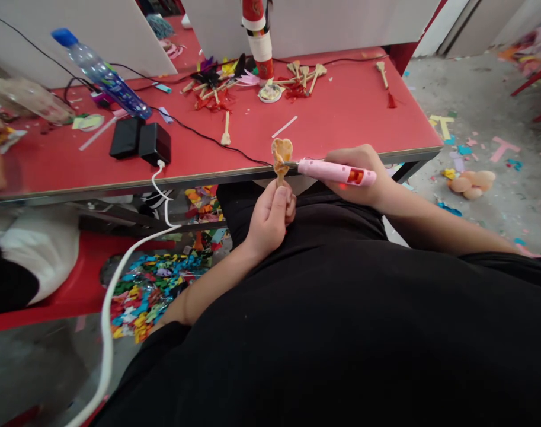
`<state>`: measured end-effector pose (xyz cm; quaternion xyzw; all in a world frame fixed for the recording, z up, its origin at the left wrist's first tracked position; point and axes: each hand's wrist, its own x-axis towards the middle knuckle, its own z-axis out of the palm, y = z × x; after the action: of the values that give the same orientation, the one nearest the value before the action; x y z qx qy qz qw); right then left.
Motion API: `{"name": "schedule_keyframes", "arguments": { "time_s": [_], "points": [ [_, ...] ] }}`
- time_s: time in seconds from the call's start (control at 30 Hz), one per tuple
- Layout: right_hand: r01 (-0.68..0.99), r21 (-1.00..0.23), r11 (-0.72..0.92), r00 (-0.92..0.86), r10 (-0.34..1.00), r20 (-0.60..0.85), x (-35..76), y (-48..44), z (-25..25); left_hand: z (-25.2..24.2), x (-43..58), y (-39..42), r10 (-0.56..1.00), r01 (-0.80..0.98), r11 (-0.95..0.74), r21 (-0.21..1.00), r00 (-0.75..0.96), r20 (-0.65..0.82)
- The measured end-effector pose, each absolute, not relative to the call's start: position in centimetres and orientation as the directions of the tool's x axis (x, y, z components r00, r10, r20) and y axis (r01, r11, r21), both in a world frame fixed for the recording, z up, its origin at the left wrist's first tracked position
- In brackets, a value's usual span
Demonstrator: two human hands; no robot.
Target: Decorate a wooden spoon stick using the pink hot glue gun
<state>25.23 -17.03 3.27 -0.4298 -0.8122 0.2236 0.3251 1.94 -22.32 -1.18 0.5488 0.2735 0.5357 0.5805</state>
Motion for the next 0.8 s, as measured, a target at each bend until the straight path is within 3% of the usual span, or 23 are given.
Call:
{"name": "schedule_keyframes", "arguments": {
  "time_s": [0.33, 0.53, 0.8],
  "points": [
    [0.582, -0.583, 0.567, -0.384, 0.824, 0.417, 26.0, -17.9, 3.7, -1.2, 2.0, -22.3, 0.928, -0.343, -0.208, 0.916, 0.226, 0.295],
    [0.533, -0.658, 0.532, -0.323, 0.847, 0.422, 25.2, -17.3, 3.3, -1.6, 2.1, -22.2, 0.925, -0.305, -0.224, 0.926, 0.232, 0.3],
    [0.5, -0.681, 0.534, -0.368, 0.843, 0.391, 24.4, -17.8, 2.7, -1.8, 2.0, -22.0, 0.926, -0.222, -0.268, 0.938, 0.21, 0.314]
  ]
}}
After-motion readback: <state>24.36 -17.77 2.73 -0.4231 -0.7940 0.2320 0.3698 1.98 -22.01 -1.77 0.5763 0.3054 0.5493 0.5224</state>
